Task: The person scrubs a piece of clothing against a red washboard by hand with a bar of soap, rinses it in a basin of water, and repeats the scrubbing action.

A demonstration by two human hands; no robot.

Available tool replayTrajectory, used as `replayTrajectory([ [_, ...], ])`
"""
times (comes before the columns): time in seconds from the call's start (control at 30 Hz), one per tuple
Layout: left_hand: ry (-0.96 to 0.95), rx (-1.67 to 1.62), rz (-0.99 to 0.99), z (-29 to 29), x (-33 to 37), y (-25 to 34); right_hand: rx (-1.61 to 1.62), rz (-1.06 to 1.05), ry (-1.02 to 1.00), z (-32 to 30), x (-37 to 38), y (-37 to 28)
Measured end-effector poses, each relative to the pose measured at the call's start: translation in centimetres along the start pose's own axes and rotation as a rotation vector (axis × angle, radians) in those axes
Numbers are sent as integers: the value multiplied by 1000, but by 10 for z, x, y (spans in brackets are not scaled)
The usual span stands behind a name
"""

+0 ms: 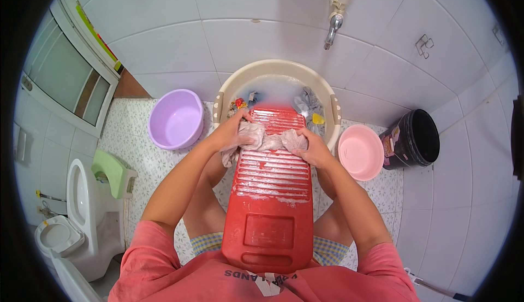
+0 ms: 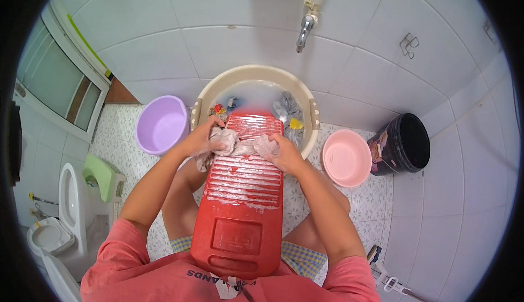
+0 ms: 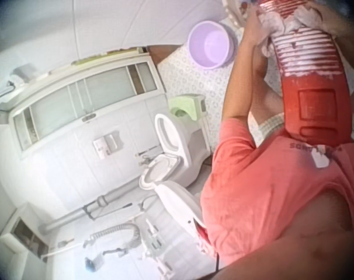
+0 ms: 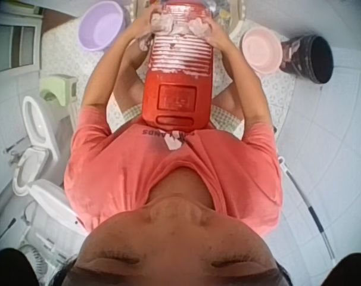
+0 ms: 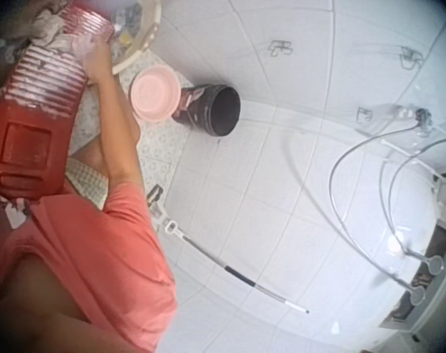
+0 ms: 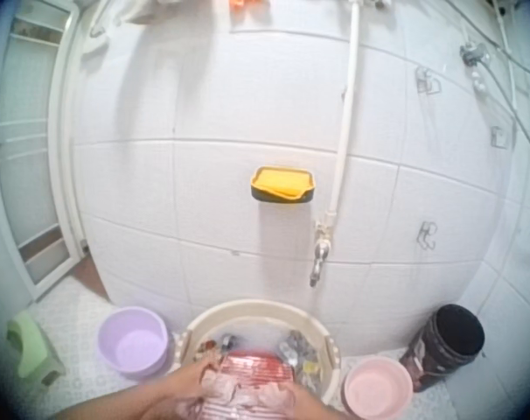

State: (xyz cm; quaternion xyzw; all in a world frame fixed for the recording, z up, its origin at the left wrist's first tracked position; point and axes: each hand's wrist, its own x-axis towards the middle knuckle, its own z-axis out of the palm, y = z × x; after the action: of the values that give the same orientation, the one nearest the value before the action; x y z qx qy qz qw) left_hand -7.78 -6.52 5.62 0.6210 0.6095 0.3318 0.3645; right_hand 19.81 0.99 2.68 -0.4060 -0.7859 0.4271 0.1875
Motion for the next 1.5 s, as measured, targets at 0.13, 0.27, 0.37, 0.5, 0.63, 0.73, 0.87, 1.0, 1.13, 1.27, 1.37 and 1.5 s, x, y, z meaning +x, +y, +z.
replayTrajectory([
  [0.13,54,-182,-117,-19,-21,-16,416,199,219,-20,-12,18],
  [0.27,123,-660,-396,-16,-37,-15,715,508,207,-28,-29,15],
  [0.37,118,-813,-427,-8,-47,-8,911,407,163,-18,-35,14],
  [0.5,163,-931,-326,-1,-56,2,1289,409,216,-15,-41,1],
  [0.63,174,-672,-349,7,-59,-5,1028,391,331,-9,-47,14],
  [0.73,75,321,-192,14,-60,23,464,315,367,6,-53,10],
  [0.87,112,544,70,39,-64,49,-230,-116,316,29,-66,-65],
  [1.0,151,587,7,93,-24,43,-614,-60,261,51,-2,-29],
  [1.13,311,799,34,96,33,6,-676,64,315,55,59,-20],
  [1.27,-3,599,203,74,-3,21,-497,-37,74,47,8,-33],
  [1.37,-271,720,194,72,-51,64,-522,-125,-40,40,-36,-54],
  [1.5,35,703,46,90,8,37,-585,-16,246,48,20,-24],
])
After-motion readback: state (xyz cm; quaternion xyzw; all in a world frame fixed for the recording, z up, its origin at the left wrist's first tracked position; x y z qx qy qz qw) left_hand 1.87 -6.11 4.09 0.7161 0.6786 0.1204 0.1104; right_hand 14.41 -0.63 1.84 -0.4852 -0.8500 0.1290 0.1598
